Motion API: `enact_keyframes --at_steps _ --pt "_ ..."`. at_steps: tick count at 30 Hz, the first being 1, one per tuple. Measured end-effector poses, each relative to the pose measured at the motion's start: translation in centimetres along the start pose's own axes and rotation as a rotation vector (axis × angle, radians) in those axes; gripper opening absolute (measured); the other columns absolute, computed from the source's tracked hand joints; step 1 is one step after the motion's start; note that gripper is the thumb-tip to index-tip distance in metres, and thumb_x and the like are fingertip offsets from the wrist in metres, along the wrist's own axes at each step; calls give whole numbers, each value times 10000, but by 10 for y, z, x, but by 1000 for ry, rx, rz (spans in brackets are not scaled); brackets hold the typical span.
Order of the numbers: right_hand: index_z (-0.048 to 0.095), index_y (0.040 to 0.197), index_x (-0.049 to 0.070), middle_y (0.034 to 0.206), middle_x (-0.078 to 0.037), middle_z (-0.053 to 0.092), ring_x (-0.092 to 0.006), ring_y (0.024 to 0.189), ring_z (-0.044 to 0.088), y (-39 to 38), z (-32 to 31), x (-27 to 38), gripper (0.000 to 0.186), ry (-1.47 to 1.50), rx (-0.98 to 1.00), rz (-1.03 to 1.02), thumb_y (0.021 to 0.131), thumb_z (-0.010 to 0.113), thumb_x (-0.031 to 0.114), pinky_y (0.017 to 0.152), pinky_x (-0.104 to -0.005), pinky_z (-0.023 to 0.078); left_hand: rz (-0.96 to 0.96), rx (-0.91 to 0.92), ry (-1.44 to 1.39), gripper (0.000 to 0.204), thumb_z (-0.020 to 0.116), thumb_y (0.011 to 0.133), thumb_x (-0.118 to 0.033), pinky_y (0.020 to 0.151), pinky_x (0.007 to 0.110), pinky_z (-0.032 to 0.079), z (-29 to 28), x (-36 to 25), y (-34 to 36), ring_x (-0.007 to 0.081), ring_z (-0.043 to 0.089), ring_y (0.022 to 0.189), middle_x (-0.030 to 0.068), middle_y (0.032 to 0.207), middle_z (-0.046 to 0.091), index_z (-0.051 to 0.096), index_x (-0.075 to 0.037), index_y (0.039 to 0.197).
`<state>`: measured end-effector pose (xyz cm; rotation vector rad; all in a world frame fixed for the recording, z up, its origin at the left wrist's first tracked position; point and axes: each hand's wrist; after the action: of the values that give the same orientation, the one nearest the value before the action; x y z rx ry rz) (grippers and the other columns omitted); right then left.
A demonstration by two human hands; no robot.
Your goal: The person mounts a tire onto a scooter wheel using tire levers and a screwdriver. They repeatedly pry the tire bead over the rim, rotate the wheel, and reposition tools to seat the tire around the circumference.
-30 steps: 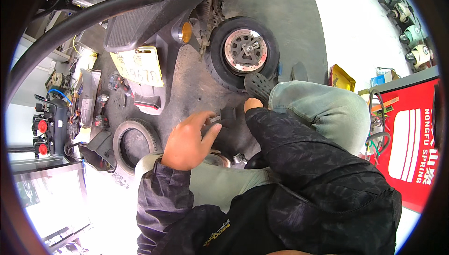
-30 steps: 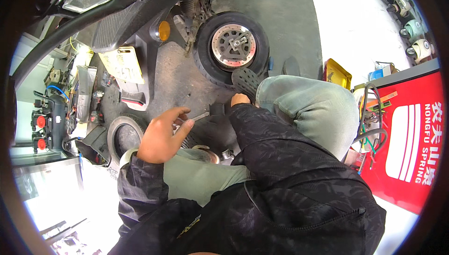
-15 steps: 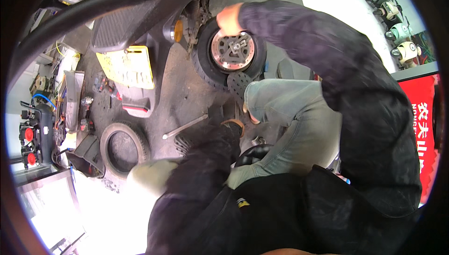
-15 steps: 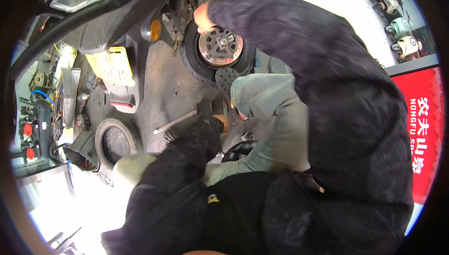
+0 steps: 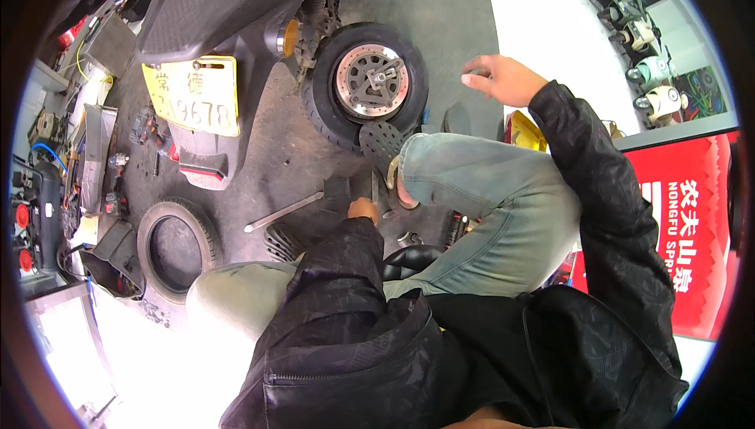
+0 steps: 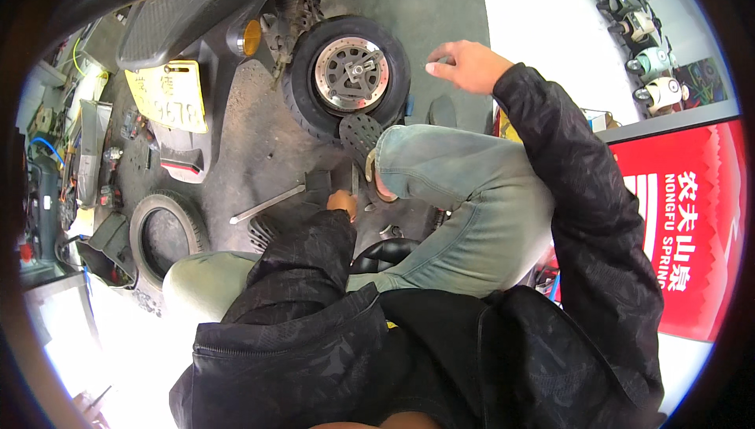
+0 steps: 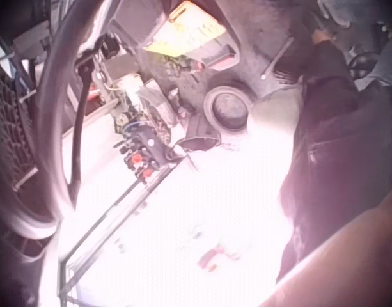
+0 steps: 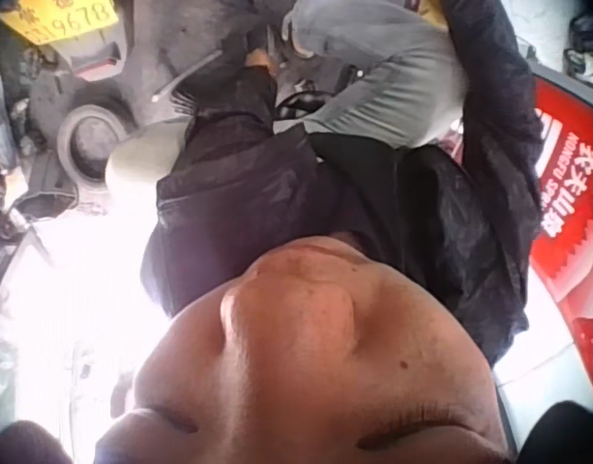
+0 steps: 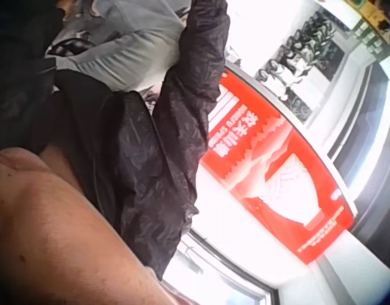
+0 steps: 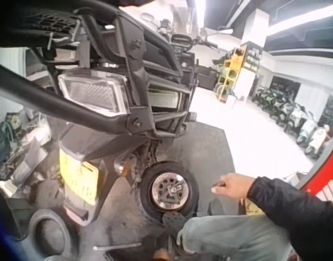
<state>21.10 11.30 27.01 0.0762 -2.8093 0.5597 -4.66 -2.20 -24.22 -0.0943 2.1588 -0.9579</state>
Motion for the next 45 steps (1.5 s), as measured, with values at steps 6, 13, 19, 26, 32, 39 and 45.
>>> enact_keyframes --at_steps 6,13,19,26,32,39,45 --pt "683 1296 13 1061 -199 772 -267 827 746 -43 12 28 508 71 45 4 1020 628 435 809 -386 579 -46 -107 204 337 784 864 -276 949 481 580 -27 -17 -27 416 712 1096 224 1156 748 772 -17 1080" --pt "705 1244 -3 1067 -230 771 -345 955 751 -49 45 50 447 108 61 -95 1009 655 374 878 -403 575 156 -46 304 350 820 791 -193 958 495 577 -40 7 -24 431 706 1107 283 1129 733 766 -10 1085" --pt "696 1247 -15 1049 -190 778 -328 933 745 -33 64 75 437 137 130 -155 1015 652 353 853 -399 572 71 -80 256 348 700 924 -270 942 518 559 -44 -8 -46 475 684 1097 292 1101 727 732 41 1078" --pt "695 1233 -15 1048 -198 772 -332 932 740 -16 73 85 435 185 183 -218 1026 635 362 846 -406 570 -38 -85 234 433 718 970 -423 923 502 573 -47 -9 -41 431 697 1109 285 1148 723 772 -3 1059" --pt "763 1097 -9 1010 -226 761 -362 955 733 33 58 55 439 -74 391 -319 984 653 402 870 -452 559 16 194 486 533 791 867 -462 964 472 576 -59 -17 4 402 705 1152 298 1199 716 770 0 1132" --pt "759 933 -37 871 -238 733 -407 856 720 147 108 -26 516 -410 535 -73 993 607 452 772 -505 539 -92 -119 398 472 690 960 -449 910 519 564 -139 -57 2 391 710 1128 225 1099 767 769 -14 1124" --pt "777 790 -23 741 -160 758 -281 648 754 160 261 -107 499 168 424 280 981 546 376 703 -402 616 -69 -66 160 470 632 955 -456 934 503 544 -224 3 33 442 697 1076 251 1065 742 762 -15 1052"
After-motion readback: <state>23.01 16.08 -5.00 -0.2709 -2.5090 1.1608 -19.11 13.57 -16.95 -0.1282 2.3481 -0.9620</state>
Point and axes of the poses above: each hand's wrist, its own y-axis towards the middle knuckle, its own z-axis out of the palm, x = y × z
